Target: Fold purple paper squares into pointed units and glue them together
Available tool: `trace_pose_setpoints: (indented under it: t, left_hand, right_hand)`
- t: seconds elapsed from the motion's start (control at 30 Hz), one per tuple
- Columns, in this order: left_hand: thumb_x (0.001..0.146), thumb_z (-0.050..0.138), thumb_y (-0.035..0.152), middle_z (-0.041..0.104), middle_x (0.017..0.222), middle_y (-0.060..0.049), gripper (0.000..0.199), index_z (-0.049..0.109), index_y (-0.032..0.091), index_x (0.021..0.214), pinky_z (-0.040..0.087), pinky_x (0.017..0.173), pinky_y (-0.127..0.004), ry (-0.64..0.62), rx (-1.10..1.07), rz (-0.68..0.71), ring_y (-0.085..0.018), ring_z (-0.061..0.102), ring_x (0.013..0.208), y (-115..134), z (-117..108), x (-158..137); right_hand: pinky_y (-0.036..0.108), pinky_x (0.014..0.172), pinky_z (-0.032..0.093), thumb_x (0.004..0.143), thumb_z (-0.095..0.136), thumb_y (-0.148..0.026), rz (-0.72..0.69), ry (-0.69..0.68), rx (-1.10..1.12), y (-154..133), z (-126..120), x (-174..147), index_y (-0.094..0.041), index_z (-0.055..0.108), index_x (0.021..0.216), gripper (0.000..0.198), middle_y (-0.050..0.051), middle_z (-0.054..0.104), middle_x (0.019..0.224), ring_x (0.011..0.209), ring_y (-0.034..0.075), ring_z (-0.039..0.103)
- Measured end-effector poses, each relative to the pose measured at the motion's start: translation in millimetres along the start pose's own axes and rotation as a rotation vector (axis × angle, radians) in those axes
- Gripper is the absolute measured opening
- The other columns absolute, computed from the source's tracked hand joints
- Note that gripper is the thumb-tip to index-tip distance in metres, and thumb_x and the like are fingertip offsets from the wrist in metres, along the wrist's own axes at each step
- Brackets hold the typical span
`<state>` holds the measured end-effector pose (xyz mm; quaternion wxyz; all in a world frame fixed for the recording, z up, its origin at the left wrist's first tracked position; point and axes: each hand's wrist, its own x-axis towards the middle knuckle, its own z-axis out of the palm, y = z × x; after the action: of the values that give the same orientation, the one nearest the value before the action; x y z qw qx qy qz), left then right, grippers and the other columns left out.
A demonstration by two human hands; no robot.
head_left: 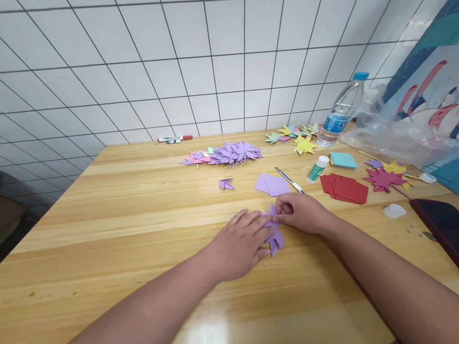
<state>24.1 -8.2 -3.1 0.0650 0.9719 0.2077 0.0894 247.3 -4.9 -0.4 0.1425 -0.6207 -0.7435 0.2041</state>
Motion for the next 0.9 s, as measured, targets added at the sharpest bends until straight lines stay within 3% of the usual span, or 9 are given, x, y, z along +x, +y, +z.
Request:
trace_pose_setpoints:
  t: [0.5, 0.7, 0.8, 0.9]
  left_hand:
    - [0.089, 0.038, 0.039, 0.044, 0.135, -0.002, 0.04, 0.043, 0.024, 0.125, 0.014, 0.108, -0.044, -0.035, -0.019, -0.043, -0.022, 0.031, 0.126, 3, -2, 2]
    - [0.088, 0.041, 0.039, 0.047, 0.13, -0.002, 0.04, 0.042, 0.027, 0.126, 0.014, 0.108, -0.046, -0.007, 0.004, -0.059, -0.022, 0.034, 0.121, 4, -3, 0]
    - [0.087, 0.043, 0.041, 0.05, 0.123, -0.004, 0.039, 0.046, 0.027, 0.123, 0.014, 0.108, -0.047, 0.011, 0.024, -0.064, -0.023, 0.037, 0.117, 5, -5, -1]
    - [0.086, 0.044, 0.042, 0.051, 0.117, -0.004, 0.041, 0.045, 0.027, 0.124, 0.014, 0.108, -0.048, 0.02, 0.034, -0.079, -0.023, 0.039, 0.113, 7, -8, -1]
  right_hand:
    - [0.023, 0.055, 0.029, 0.072, 0.063, -0.036, -0.039, -0.042, -0.214, -12, -6, 2, -0.023, 0.058, 0.071, 0.014, -0.001, 0.06, 0.075, 0.066, 0.013, 0.05]
    - [0.022, 0.055, 0.032, 0.074, 0.06, -0.041, -0.043, 0.04, 0.004, -3, -3, -3, -0.02, 0.058, 0.07, 0.021, -0.001, 0.057, 0.067, 0.063, 0.012, 0.049]
    - [0.022, 0.051, 0.032, 0.08, 0.05, -0.045, 0.035, 0.124, 0.158, 3, -6, -3, -0.019, 0.058, 0.073, 0.028, -0.002, 0.053, 0.061, 0.056, 0.012, 0.046]
    - [0.022, 0.05, 0.031, 0.08, 0.049, -0.043, 0.064, 0.189, 0.155, 6, -8, -1, -0.019, 0.058, 0.072, 0.027, -0.002, 0.053, 0.059, 0.055, 0.012, 0.046]
